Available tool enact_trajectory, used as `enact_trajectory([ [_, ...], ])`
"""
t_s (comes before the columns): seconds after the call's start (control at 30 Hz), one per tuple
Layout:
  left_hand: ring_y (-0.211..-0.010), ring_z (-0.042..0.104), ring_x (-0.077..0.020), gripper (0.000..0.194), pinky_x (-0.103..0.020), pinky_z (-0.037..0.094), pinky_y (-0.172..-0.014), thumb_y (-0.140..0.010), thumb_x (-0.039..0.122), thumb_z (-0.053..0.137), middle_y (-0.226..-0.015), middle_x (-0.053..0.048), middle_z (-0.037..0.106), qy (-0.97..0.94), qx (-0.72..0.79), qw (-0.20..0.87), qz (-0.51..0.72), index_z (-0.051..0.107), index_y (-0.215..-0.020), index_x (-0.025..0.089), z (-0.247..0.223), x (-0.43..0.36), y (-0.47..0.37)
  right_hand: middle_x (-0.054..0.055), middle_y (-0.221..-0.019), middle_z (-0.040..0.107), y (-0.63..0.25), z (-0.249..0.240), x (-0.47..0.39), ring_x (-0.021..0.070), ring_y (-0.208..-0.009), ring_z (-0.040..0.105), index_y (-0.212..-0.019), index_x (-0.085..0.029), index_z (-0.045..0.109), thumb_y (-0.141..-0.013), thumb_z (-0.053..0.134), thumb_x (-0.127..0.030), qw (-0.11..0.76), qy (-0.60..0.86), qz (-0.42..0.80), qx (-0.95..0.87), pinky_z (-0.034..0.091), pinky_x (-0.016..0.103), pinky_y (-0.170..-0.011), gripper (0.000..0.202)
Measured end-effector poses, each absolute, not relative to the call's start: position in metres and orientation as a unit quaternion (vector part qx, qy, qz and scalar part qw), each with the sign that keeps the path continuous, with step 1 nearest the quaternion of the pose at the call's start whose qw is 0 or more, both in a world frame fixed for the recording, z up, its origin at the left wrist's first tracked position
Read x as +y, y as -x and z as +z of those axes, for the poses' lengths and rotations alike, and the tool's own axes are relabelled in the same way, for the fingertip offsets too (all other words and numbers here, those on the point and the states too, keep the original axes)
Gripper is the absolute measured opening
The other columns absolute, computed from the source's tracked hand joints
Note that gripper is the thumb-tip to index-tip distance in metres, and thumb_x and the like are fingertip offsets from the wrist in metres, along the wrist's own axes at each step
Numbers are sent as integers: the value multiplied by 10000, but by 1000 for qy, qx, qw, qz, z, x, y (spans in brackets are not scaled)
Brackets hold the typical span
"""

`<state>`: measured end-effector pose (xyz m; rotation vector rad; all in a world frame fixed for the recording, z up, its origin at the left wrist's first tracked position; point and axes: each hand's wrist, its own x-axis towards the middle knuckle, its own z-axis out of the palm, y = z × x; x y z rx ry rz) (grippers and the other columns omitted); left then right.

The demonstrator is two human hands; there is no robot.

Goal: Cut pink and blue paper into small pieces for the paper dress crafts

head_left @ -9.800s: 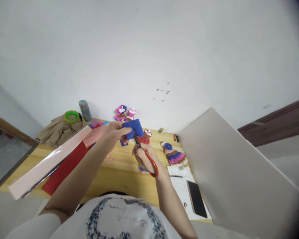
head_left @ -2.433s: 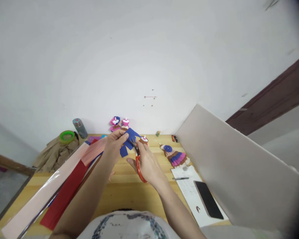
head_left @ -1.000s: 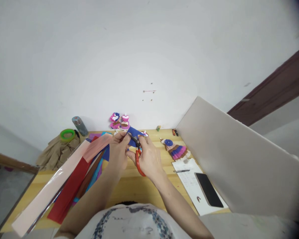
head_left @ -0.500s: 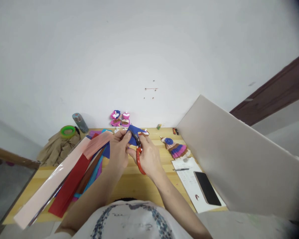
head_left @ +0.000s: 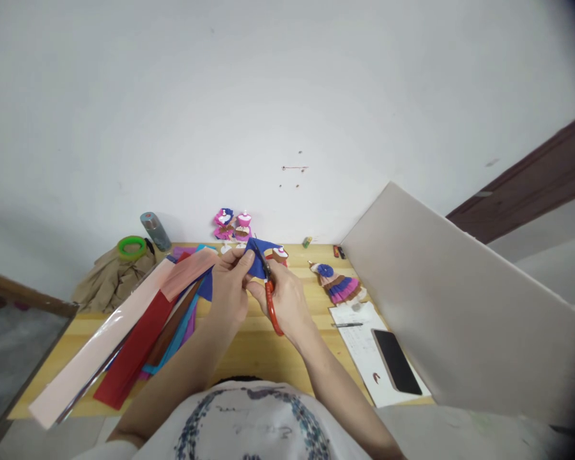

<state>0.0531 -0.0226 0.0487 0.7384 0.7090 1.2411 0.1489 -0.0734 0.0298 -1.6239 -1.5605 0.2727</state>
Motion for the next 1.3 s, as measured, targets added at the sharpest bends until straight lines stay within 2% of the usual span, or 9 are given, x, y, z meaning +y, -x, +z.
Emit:
enact_trajectory([
  [0.23, -463, 512, -59, 344, -179, 393, -469, -535, 360, 878, -550, 35, 614, -327, 310, 700, 554, 624, -629, 148, 49, -24, -52, -29, -633, 472, -150, 31, -74, 124, -566, 388, -750, -186, 501, -835, 558, -478, 450, 633, 181, -603, 307, 238, -548, 309],
  [0.5, -530, 551, -69, 272, -197, 449, -545, -557, 316, 868, -605, 20, 645, -337, 302, 697, 556, 664, -629, 150, 48, -23, -53, -28, -625, 422, -150, 38, -76, 122, -573, 381, -731, -171, 522, -819, 533, -542, 466, 616, 238, -589, 305, 240, -549, 382],
  [0.7, -547, 554, -68, 277, -204, 472, -571, -557, 311, 872, -620, 21, 650, -334, 304, 701, 551, 665, -642, 147, 48, -23, -52, -26, -619, 421, -153, 32, -76, 121, -572, 368, -742, -165, 543, -841, 505, -554, 477, 594, 257, -595, 287, 241, -540, 404],
  [0.97, -538, 552, -69, 284, -211, 481, -570, -561, 317, 869, -607, 23, 634, -338, 302, 700, 551, 649, -623, 148, 49, -24, -52, -9, -654, 480, -154, 27, -75, 129, -593, 393, -717, -168, 540, -859, 507, -509, 489, 582, 265, -593, 360, 256, -584, 372],
  [1.17, -549, 570, -79, 255, -223, 495, -591, -576, 290, 859, -623, 21, 645, -337, 305, 699, 552, 664, -667, 153, 47, -24, -51, -14, -627, 442, -154, 29, -75, 147, -625, 435, -702, -174, 541, -869, 473, -537, 497, 571, 269, -596, 399, 263, -620, 405],
  [1.3, -588, 595, -93, 261, -223, 501, -602, -604, 312, 851, -662, 3, 668, -350, 300, 711, 531, 686, -720, 146, 49, -22, -48, -11, -630, 452, -155, 29, -76, 137, -601, 413, -696, -165, 553, -875, 475, -540, 497, 571, 267, -597, 379, 259, -591, 423],
])
